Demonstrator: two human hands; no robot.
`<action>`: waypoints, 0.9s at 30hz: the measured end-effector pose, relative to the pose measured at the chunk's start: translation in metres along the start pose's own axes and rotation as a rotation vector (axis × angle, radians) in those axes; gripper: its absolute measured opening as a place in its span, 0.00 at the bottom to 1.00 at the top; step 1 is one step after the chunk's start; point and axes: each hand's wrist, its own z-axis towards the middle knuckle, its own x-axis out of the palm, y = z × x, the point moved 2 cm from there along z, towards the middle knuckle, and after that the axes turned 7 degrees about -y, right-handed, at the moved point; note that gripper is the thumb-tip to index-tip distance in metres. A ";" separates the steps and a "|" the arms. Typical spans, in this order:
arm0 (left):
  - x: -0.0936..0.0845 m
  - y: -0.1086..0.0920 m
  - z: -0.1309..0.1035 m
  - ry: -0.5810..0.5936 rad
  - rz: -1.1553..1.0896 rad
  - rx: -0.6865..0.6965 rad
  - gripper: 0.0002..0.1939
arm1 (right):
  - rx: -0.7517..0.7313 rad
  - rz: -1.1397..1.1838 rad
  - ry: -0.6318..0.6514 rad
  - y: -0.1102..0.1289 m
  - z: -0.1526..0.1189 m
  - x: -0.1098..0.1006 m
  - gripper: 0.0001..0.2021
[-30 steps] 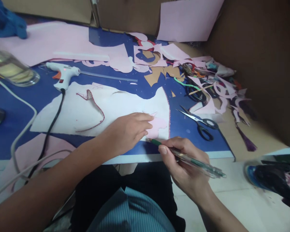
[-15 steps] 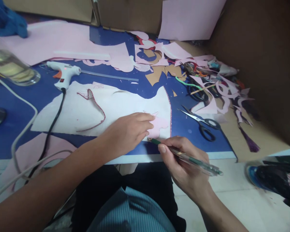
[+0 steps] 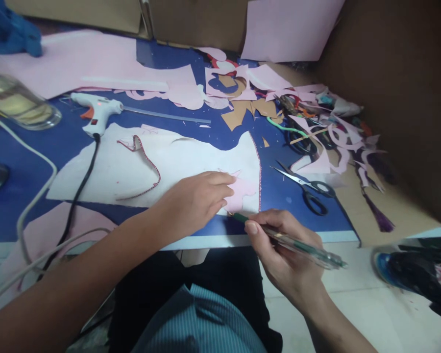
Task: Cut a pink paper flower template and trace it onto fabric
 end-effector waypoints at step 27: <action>-0.001 -0.001 0.000 0.025 0.002 -0.012 0.15 | 0.035 -0.030 -0.033 -0.003 -0.003 -0.007 0.04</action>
